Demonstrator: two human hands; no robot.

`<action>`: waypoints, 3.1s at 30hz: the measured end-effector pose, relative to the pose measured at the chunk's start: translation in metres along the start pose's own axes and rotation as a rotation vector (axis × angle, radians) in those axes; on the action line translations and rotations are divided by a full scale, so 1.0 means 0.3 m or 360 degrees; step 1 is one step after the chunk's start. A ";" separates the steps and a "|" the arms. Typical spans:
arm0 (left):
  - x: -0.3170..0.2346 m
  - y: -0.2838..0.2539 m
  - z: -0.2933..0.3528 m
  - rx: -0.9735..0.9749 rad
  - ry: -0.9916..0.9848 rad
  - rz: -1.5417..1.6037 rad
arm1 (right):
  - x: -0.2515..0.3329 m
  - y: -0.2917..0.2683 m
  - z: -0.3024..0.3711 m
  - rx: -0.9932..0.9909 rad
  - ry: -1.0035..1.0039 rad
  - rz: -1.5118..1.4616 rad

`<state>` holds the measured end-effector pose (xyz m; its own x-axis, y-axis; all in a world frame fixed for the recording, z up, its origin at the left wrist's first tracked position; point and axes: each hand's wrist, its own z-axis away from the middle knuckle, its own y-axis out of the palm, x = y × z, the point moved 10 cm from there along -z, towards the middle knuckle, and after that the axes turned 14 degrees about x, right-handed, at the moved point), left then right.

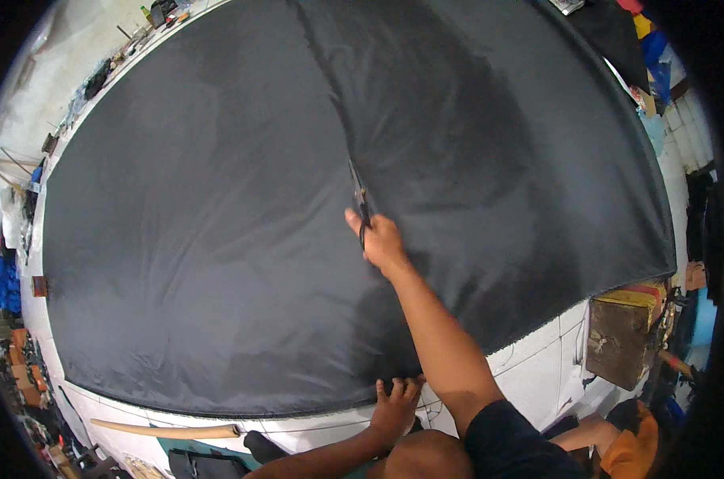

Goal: The person uses a wooden stick to measure and mark a large black fabric laid on the floor, then cuts it with scissors. The person repeats the measuring and cutting process multiple times.

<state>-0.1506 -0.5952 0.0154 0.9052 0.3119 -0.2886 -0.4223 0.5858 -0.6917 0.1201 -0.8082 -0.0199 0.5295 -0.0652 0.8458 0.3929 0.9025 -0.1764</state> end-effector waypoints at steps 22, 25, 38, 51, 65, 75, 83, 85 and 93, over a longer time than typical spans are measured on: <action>0.016 0.021 -0.033 0.0169 0.0054 0.0108 | 0.344 -0.050 -0.488 0.0128 0.0008 -0.0073; 0.212 -0.349 -0.078 0.0090 0.0038 0.0637 | 0.290 -0.082 -0.543 0.0116 0.0011 -0.0070; 1.114 -0.927 -0.500 -0.1078 -0.0932 0.0431 | 0.298 -0.069 -0.532 0.0164 0.0062 -0.0079; 1.144 -0.927 -0.530 -0.1028 -0.0886 0.0582 | 0.330 -0.099 -0.546 0.0168 0.0024 -0.0237; 1.155 -0.903 -0.539 -0.0867 -0.0901 0.0538 | 0.519 -0.106 -1.002 0.0111 0.0011 0.0032; 1.139 -0.868 -0.547 -0.0859 -0.0904 0.0535 | 0.746 -0.137 -1.351 0.0084 -0.0115 0.0012; 1.154 -0.930 -0.527 -0.0800 -0.0842 0.0789 | 0.818 -0.163 -1.533 0.0043 -0.0107 0.0082; 1.192 -1.028 -0.458 -0.0835 -0.0717 0.1000 | 0.828 -0.135 -1.530 0.0135 -0.0014 0.0067; 2.176 -1.932 -0.844 -0.1531 -0.1050 0.0457 | 0.856 -0.142 -1.533 0.0103 -0.0129 0.0105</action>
<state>0.6970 -0.9204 0.0603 0.4670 0.8271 -0.3128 -0.1424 -0.2788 -0.9497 0.5851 -1.0590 -0.0267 0.4892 0.0275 0.8718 0.3084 0.9295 -0.2024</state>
